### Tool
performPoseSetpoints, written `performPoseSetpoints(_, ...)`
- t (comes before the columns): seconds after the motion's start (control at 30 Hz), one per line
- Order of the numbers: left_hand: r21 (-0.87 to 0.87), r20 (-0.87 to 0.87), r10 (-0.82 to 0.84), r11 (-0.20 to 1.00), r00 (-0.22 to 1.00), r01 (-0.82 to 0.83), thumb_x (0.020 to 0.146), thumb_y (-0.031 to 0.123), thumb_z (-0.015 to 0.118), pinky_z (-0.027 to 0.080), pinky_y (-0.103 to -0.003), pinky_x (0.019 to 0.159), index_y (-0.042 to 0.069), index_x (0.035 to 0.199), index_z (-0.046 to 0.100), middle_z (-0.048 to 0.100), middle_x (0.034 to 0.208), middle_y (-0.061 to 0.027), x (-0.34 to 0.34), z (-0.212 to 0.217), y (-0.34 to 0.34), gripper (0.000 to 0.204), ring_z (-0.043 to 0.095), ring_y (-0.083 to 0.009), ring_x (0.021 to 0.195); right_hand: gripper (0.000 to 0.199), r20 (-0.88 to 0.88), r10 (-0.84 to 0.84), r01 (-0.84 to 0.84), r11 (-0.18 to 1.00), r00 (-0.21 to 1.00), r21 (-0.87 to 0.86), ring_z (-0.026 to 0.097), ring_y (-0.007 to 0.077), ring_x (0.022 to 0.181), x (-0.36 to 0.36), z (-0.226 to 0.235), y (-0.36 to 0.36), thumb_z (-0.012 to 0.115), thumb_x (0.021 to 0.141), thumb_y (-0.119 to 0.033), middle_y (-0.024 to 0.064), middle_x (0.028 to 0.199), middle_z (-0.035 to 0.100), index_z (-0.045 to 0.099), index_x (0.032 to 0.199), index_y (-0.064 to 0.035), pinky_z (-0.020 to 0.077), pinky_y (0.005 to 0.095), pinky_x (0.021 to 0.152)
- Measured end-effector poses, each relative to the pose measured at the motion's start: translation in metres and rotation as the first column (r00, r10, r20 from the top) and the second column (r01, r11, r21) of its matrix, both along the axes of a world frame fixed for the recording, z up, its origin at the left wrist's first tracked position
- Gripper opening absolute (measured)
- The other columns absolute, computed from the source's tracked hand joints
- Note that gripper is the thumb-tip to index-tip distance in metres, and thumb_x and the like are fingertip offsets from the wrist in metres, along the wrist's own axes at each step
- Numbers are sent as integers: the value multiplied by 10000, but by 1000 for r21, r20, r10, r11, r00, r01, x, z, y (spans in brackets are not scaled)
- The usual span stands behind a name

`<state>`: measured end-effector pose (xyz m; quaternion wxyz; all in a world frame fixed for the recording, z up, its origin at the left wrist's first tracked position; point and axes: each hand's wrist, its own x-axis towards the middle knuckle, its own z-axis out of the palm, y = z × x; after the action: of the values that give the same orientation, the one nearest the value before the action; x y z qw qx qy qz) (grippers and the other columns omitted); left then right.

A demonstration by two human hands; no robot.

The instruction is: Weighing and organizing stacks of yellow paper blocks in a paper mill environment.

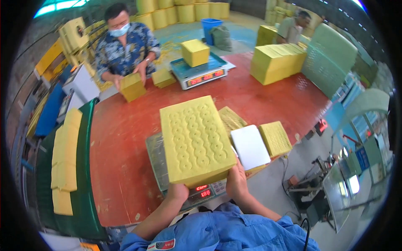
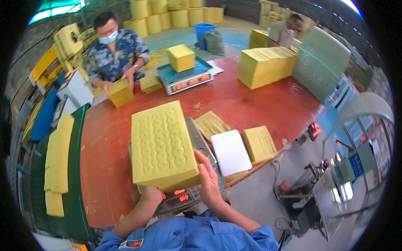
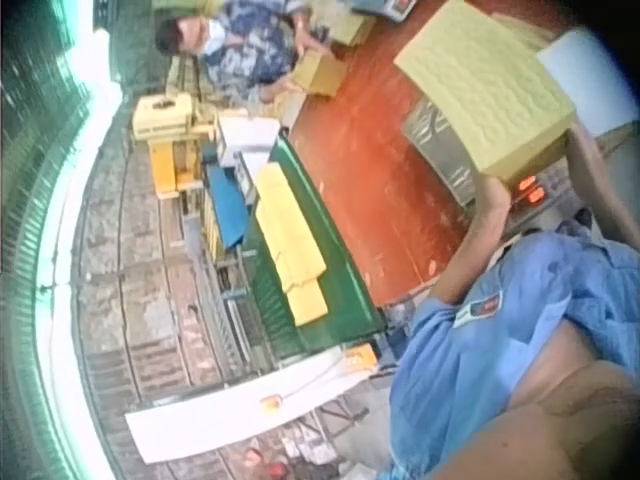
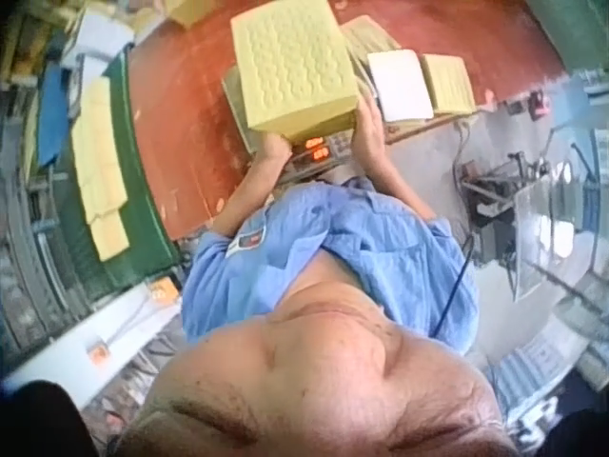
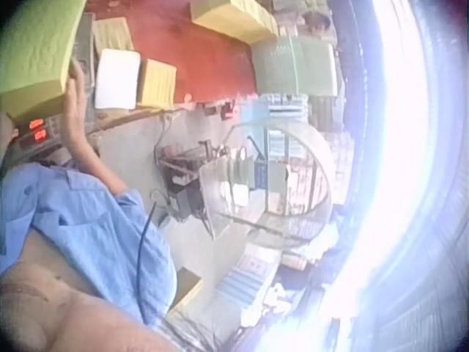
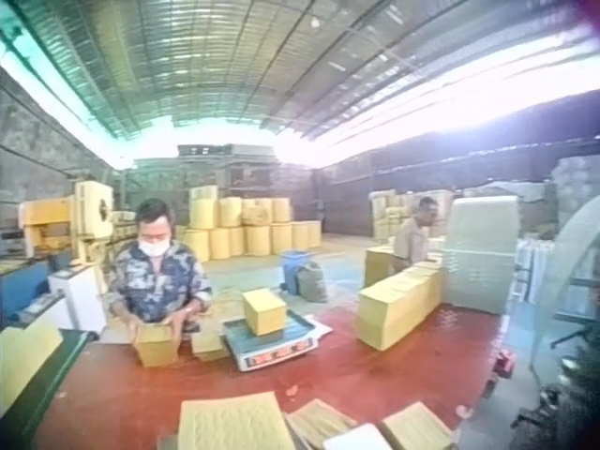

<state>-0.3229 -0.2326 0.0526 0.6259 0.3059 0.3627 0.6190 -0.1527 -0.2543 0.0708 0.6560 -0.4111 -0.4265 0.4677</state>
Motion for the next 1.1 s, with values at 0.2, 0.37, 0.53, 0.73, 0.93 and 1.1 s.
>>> performPoseSetpoints(0.2,158,78,-113,982,991,99,1044,450,387,385,-401,1100,41,1468,390,487,1443,-99,-34,70,23,589,481,-229,1318,426,23,79,-70,966,997,-250,537,177,1191,17,-44,-21,469,1038,-267,110,1263,591,503,1354,16,410,321,1027)
performPoseSetpoints(0.37,-71,-374,-357,931,856,357,1030,443,426,419,-356,1077,17,1465,399,512,1424,-144,-24,155,25,610,520,-230,1296,379,-250,90,-179,916,964,-359,580,162,1111,17,-66,-19,530,1018,-226,111,1196,622,527,1296,32,472,315,946)
performPoseSetpoints(0.53,-135,-293,-454,891,842,433,1051,399,396,409,-350,1093,41,1493,370,446,1493,-142,-38,147,24,569,477,-213,1343,402,-569,139,-397,845,810,-359,628,178,1067,21,-67,-18,546,1021,-307,107,1174,643,552,1268,10,521,324,901)
performPoseSetpoints(0.73,-83,-189,-408,913,893,400,1046,410,400,422,-332,1080,19,1461,418,507,1441,-138,-32,145,3,570,526,-199,1292,522,-530,299,-519,787,794,-334,575,170,1165,44,-19,-24,579,1002,-333,100,1274,618,495,1386,10,448,314,995)
performPoseSetpoints(0.93,21,-215,-261,962,941,272,1006,487,452,444,-343,1039,53,1442,452,550,1389,-119,68,170,15,615,559,-206,1226,489,-387,240,-344,911,890,-226,582,174,1163,139,14,15,555,994,-287,97,1271,627,504,1369,22,435,314,1011)
performPoseSetpoints(1.1,-48,-272,-364,930,891,365,1009,459,464,470,-331,995,43,1409,474,578,1333,-98,192,172,80,577,573,-180,1185,505,-368,10,-98,970,930,-221,560,189,1201,258,17,71,507,998,-271,128,1315,589,462,1402,29,426,326,1019)
